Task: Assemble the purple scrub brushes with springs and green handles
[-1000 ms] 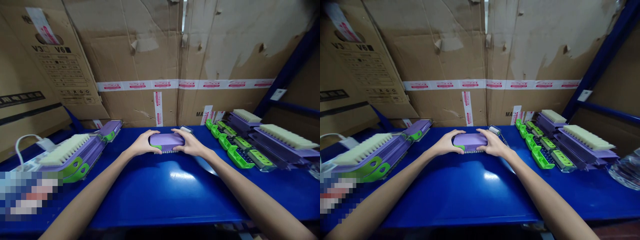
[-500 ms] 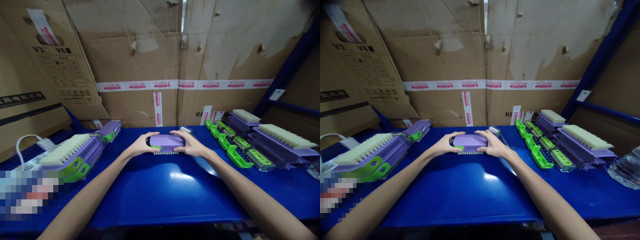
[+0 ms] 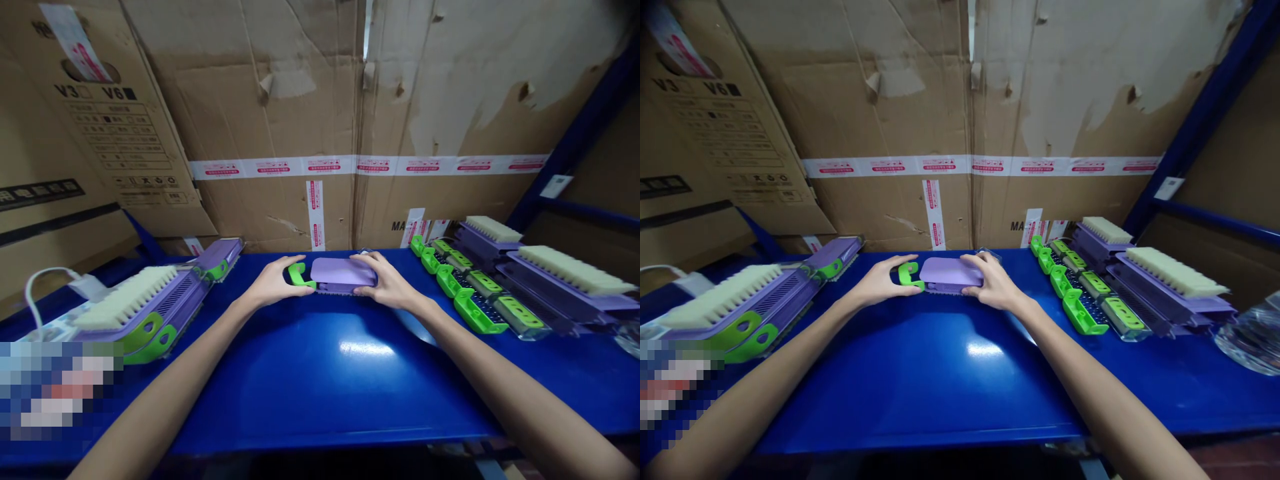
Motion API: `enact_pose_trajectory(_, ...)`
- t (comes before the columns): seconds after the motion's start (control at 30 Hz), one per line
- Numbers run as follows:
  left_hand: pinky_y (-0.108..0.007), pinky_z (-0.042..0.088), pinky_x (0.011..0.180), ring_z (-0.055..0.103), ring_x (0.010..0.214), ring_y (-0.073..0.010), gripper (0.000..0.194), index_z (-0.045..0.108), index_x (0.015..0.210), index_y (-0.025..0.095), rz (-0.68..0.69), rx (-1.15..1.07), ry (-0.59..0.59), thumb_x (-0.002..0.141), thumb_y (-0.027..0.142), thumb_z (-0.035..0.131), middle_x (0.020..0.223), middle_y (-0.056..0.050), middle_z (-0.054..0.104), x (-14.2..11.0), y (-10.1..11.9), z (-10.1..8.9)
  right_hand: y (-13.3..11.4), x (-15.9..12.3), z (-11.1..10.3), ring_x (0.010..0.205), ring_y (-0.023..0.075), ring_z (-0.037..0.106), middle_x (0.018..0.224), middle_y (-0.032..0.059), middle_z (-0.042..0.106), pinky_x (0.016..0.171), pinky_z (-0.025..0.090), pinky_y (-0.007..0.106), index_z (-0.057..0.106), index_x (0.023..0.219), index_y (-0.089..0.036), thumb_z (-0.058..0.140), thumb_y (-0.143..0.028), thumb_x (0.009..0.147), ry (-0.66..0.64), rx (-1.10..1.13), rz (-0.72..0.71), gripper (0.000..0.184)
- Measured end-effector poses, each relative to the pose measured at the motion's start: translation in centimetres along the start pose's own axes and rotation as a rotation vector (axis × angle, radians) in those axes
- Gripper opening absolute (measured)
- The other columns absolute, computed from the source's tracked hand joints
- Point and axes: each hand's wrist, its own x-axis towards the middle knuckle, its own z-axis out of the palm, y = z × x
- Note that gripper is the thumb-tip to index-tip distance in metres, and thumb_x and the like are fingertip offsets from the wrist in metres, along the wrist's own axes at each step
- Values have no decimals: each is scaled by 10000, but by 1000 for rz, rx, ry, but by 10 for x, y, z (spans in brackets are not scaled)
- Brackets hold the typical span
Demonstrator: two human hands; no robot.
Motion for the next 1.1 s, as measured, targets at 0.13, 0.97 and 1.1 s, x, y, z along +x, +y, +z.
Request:
enact_pose_trajectory(0.13, -403, 397, 1025, 537, 1178, -264, 683, 547, 1269, 237, -23, 53, -143, 676, 554, 666, 1275, -82, 570, -2, -26, -10, 4, 0, -2, 1138, 247, 494, 1240, 116, 500, 992, 386, 442, 450, 1337, -197, 711, -295, 714, -6, 46, 44, 683)
enact_pose_trajectory(0.97, -381, 520, 842, 695, 763, -188, 262, 518, 775, 167, -209, -1091, 581, 681, 315, 713, 769, -46, 702, 14, -21, -31, 9, 10, 16, 1107, 287, 538, 1174, 134, 567, 948, 427, 456, 507, 1297, -192, 734, -431, 681, 202, -59, 112, 699)
enact_pose_trajectory(1.1, -431, 490, 932, 700, 840, -210, 274, 535, 794, 153, -121, -1160, 441, 667, 278, 744, 822, -68, 717, 12, 1, -17, -7, 18, 19, 1126, 284, 532, 1179, 152, 604, 980, 396, 454, 562, 1234, -146, 663, -484, 742, 265, -46, 106, 605)
